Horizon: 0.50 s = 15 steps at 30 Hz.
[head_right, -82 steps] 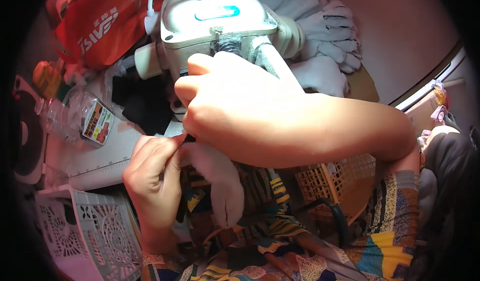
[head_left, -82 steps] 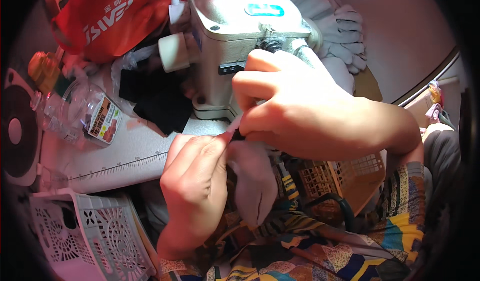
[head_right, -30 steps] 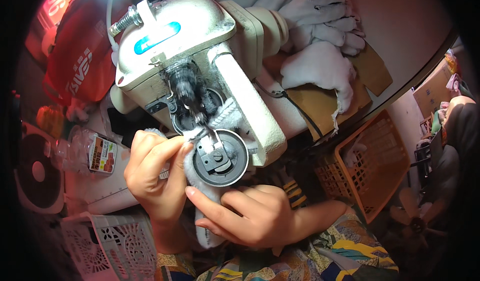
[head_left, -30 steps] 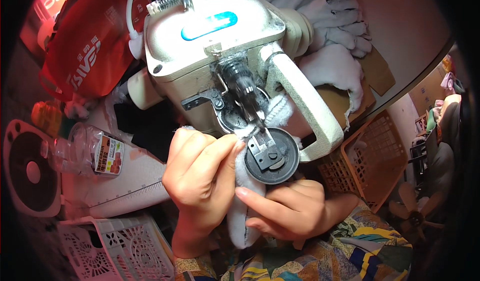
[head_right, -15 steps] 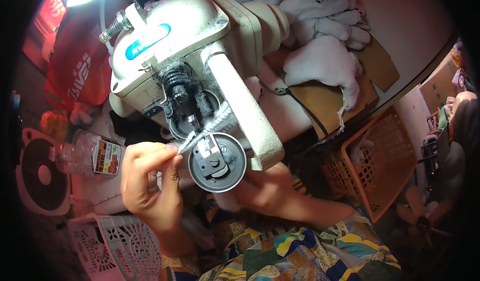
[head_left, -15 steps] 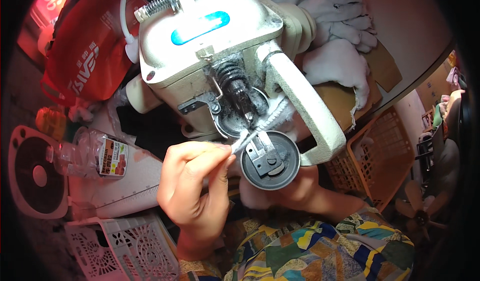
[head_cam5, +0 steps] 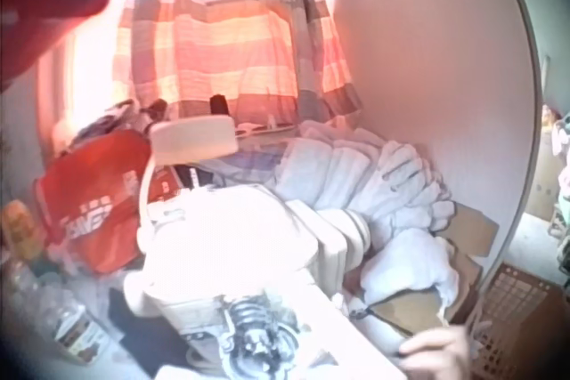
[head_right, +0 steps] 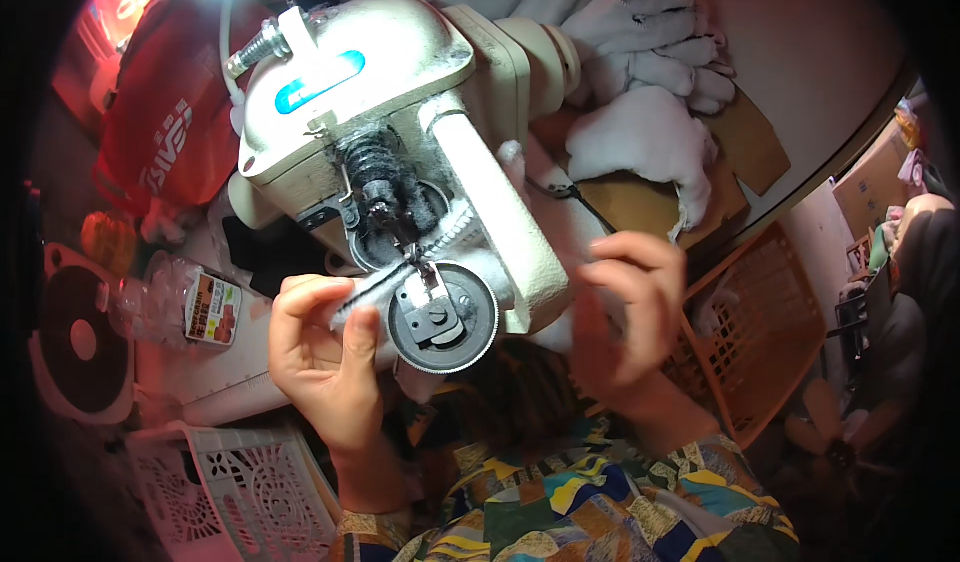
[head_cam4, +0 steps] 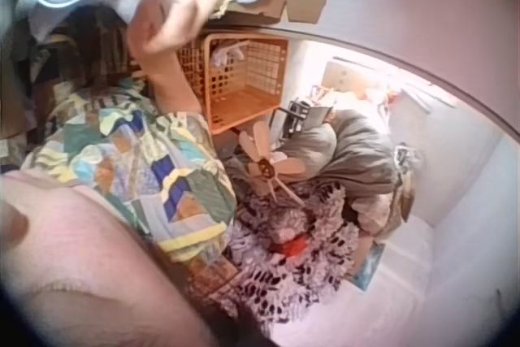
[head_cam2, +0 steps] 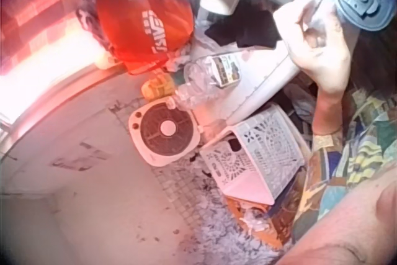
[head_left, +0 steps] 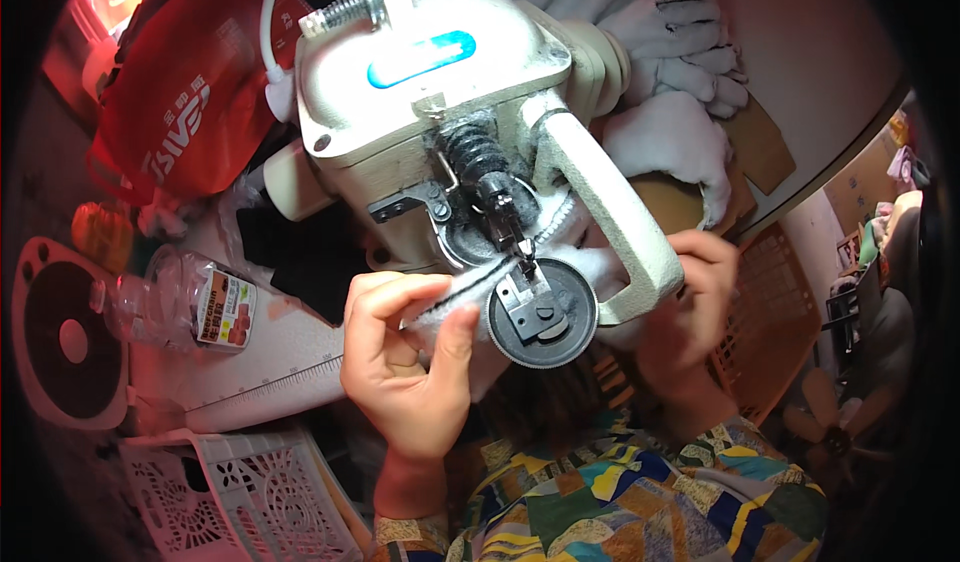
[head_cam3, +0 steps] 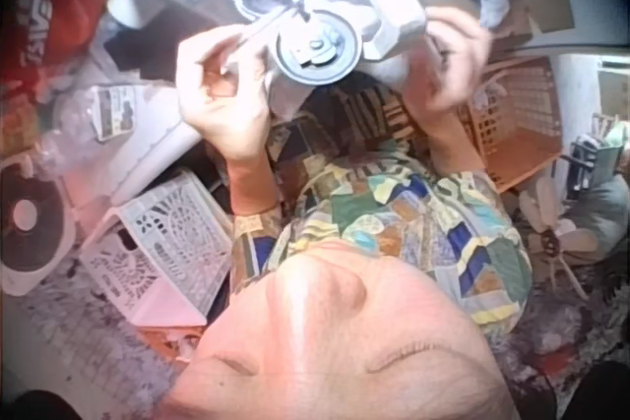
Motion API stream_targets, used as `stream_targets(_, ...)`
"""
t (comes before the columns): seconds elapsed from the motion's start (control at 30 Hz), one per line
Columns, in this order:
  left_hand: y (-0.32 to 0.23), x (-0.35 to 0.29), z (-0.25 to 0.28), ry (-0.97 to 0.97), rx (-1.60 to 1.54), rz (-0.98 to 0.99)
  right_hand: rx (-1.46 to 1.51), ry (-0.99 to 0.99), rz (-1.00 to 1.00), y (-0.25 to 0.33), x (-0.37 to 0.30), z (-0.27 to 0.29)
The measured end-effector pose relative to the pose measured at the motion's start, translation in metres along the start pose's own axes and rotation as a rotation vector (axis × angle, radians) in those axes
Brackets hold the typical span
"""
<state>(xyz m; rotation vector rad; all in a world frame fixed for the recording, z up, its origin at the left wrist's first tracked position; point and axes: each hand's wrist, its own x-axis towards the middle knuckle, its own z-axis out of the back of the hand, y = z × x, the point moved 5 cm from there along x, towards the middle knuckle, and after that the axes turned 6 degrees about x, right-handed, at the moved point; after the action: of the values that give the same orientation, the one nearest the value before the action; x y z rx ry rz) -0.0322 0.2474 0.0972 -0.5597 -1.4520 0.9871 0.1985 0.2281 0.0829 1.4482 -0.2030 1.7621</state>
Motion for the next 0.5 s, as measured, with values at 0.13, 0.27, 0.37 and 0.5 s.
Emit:
stream_targets(0.13, 0.028, -0.017, -0.018, 0.076, -0.462, 0.230, 0.030, -0.033, 0.214, 0.037, 0.052, 0.031)
stream_targets(0.27, 0.043, -0.030, -0.008, -0.063, -0.461, 0.279, 0.113, 0.447, 0.610, 0.077, 0.100, -0.016)
stream_targets(0.37, 0.038, -0.029, -0.019, -0.021, -0.504, 0.220, 0.085, 0.663, 0.608, 0.098, 0.112, -0.046)
stream_targets(0.5, 0.037, -0.026, -0.025, -0.025, -0.450, 0.108, 0.107, 1.000, 0.548, 0.102, 0.121, -0.072)
